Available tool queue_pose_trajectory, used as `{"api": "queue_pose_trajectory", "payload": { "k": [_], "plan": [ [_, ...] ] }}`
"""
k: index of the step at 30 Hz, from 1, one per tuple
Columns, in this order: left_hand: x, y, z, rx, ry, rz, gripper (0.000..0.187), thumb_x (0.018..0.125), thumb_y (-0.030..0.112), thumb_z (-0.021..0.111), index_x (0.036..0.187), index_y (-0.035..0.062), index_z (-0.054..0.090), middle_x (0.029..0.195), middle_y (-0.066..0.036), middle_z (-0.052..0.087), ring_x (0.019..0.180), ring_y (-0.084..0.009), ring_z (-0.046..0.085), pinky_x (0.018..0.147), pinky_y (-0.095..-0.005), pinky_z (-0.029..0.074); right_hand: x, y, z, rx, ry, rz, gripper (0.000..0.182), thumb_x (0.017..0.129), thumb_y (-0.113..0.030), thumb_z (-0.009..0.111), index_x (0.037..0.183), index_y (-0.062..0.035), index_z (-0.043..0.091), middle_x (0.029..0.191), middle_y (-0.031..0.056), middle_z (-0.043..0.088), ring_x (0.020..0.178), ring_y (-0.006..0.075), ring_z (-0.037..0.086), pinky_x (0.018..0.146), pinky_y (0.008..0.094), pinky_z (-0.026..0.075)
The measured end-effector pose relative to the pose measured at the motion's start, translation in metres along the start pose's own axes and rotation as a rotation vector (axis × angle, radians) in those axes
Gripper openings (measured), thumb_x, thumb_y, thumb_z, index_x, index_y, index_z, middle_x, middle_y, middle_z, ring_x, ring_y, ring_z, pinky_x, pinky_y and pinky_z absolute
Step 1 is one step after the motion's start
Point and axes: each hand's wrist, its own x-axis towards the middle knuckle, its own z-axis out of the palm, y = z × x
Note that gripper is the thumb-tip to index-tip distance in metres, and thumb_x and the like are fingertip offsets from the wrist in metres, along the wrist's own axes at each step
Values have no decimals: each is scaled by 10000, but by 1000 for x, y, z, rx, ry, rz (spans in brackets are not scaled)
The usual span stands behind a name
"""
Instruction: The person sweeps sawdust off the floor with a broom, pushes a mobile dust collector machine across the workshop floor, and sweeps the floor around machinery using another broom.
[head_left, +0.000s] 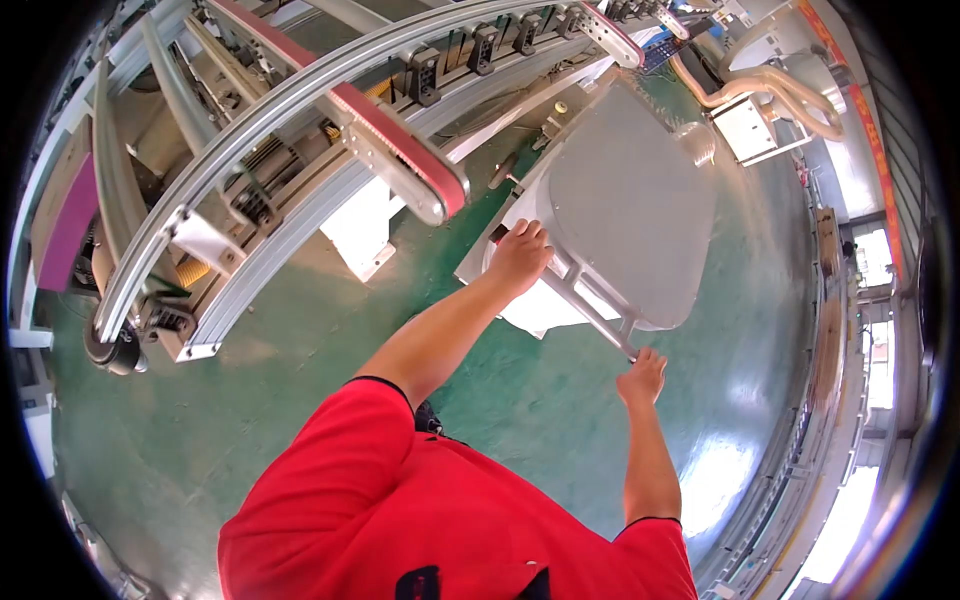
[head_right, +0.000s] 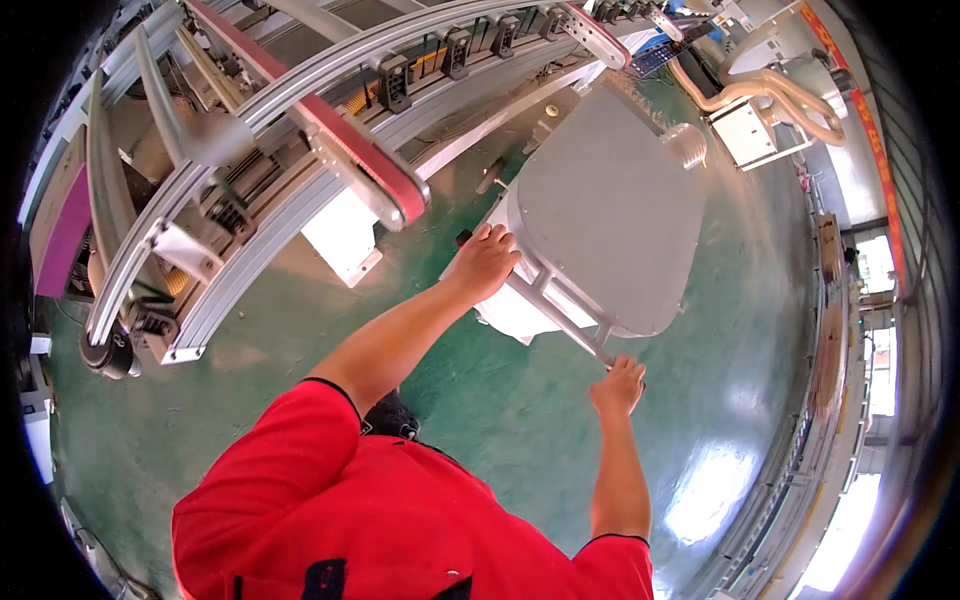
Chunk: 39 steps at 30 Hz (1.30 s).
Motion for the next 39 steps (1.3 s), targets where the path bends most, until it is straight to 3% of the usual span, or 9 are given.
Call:
{"api": "queue_pose_trajectory", "payload": {
  "k": [4,9,11,14,15,21,25,30,39],
  "plan": [
    [64,-29,26,-16,24,-143,107,829,178,580,839,150,683,951,-34,604,1045,-212,506,906,-347,352,69,-9,-14,8,19,-21,428,698,-97,670,1079,-67,475,1134,108,526,1121,328,467,940,428,450],
    [123,-46,45,-101,89,-330,142,826,144,578,909,70,667,1021,-111,598,1092,-281,503,1054,-429,306,140,-36,-43,10,11,7,404,727,-75,627,1103,-57,481,1144,131,528,1124,341,466,951,440,437],
    [136,-44,62,-162,101,-411,163,827,133,572,940,49,654,1039,-132,590,1098,-300,504,1086,-455,291,169,-20,1,-24,95,-9,378,752,-77,633,1101,-66,490,1157,111,537,1120,339,470,955,443,435],
    [152,-35,73,-250,244,-243,183,810,128,577,977,74,629,1061,-94,579,1104,-277,505,1089,-463,295,194,-3,-2,-31,115,87,353,780,-100,653,1102,-73,511,1160,90,550,1119,338,474,955,443,431],
    [173,-65,72,-258,232,-257,179,807,126,581,973,80,627,1058,-86,576,1105,-270,503,1086,-464,295,219,-22,-19,-25,96,147,347,787,-111,661,1103,-74,520,1158,84,554,1119,339,475,954,443,430],
    [182,-40,63,-226,118,-295,184,773,116,611,957,108,623,1012,-45,553,1054,-243,487,1067,-433,300,236,-3,-32,-30,106,79,306,801,-187,686,1067,-101,561,1126,63,575,1099,309,489,933,449,434],
    [180,-35,60,-286,230,-279,132,765,58,581,891,88,607,940,-57,563,1012,-265,506,1043,-456,318,230,4,-38,41,140,19,238,791,-172,686,1002,-110,595,1063,64,600,1077,315,502,933,443,422],
    [170,-36,51,-332,225,-247,118,755,42,578,867,71,601,896,-69,561,996,-284,514,1019,-460,330,214,9,-36,62,245,-41,208,748,-148,689,938,-105,617,1005,72,617,1072,317,508,917,453,411],
    [137,-67,18,-253,186,-268,219,604,28,670,782,113,575,846,-30,561,953,-265,520,968,-462,324,169,-26,-49,319,309,-163,73,675,-118,659,721,-80,616,805,75,616,853,292,537,784,438,398]
  ]
}}
